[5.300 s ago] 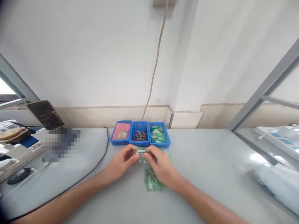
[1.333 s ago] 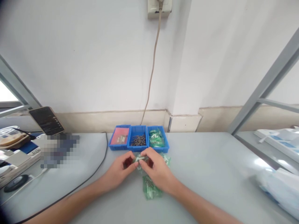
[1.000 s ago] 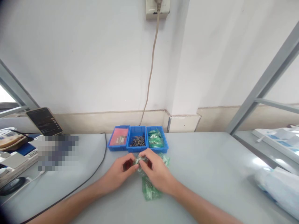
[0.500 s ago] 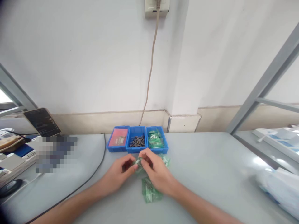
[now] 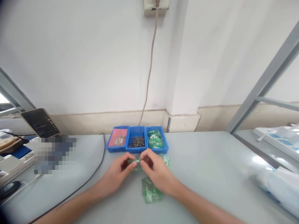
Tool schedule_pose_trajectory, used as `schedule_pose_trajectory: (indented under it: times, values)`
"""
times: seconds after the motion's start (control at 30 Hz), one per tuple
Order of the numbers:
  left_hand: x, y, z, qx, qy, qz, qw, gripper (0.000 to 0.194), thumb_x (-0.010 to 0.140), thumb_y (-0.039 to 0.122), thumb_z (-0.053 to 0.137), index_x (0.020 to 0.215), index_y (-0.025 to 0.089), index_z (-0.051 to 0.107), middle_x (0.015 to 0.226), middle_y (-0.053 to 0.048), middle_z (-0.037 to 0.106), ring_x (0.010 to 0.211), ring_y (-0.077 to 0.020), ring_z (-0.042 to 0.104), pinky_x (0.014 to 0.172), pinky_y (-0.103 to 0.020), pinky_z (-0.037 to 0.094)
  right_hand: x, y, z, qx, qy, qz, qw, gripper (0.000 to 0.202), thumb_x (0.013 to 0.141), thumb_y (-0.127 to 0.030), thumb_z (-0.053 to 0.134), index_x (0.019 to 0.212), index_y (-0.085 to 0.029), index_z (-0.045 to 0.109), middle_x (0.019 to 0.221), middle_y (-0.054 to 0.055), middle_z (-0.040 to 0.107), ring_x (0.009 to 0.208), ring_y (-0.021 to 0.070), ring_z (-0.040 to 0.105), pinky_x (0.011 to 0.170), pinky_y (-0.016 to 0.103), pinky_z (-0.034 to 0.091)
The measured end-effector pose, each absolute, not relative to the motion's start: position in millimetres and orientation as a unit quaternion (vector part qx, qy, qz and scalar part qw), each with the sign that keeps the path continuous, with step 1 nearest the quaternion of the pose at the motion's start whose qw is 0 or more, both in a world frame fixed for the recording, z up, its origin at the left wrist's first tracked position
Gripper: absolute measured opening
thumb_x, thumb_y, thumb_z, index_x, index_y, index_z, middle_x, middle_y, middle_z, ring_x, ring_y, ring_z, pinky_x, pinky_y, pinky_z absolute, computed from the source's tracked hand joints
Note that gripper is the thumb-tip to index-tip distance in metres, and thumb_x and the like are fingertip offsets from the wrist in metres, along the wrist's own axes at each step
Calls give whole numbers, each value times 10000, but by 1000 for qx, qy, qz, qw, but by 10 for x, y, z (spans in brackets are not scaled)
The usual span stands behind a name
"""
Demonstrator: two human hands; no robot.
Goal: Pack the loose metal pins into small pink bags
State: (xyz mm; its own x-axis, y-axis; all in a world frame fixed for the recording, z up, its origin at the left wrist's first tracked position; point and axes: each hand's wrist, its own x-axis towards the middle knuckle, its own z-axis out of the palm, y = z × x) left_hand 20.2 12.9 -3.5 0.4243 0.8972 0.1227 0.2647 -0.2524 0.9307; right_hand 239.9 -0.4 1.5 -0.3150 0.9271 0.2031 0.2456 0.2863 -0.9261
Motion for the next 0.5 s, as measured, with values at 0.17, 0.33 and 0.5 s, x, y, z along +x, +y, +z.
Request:
schedule_pose_trajectory:
  times: [0.17, 0.33, 0.5]
  values:
    - [211, 143, -33, 688, 412, 364, 474, 357, 1024, 533, 641, 956, 183, 633, 812, 11, 569, 750, -163, 478, 694, -270, 385, 2397, -9, 27, -437, -691, 409, 405, 169, 1067, -381, 583, 969, -244, 595, 859, -11, 585, 788, 182, 555, 716, 303, 454]
    - [215, 143, -18, 688, 411, 366, 473, 355, 1024, 528, 643, 986, 175, 660, 828, 2, 599, 762, -166, 497, 707, -275, 394, 2406, 1, 12, -435, -692, 404, 410, 127, 1063, -316, 565, 963, -245, 595, 870, -12, 594, 790, 177, 561, 699, 295, 442]
    - [216, 142, -13, 689, 411, 368, 470, 374, 1023, 539, 643, 986, 168, 672, 838, -4, 614, 765, -166, 501, 709, -277, 396, 2412, 20, 16, -433, -689, 412, 409, 142, 1055, -293, 550, 938, -235, 606, 825, -24, 575, 751, 165, 537, 679, 286, 423]
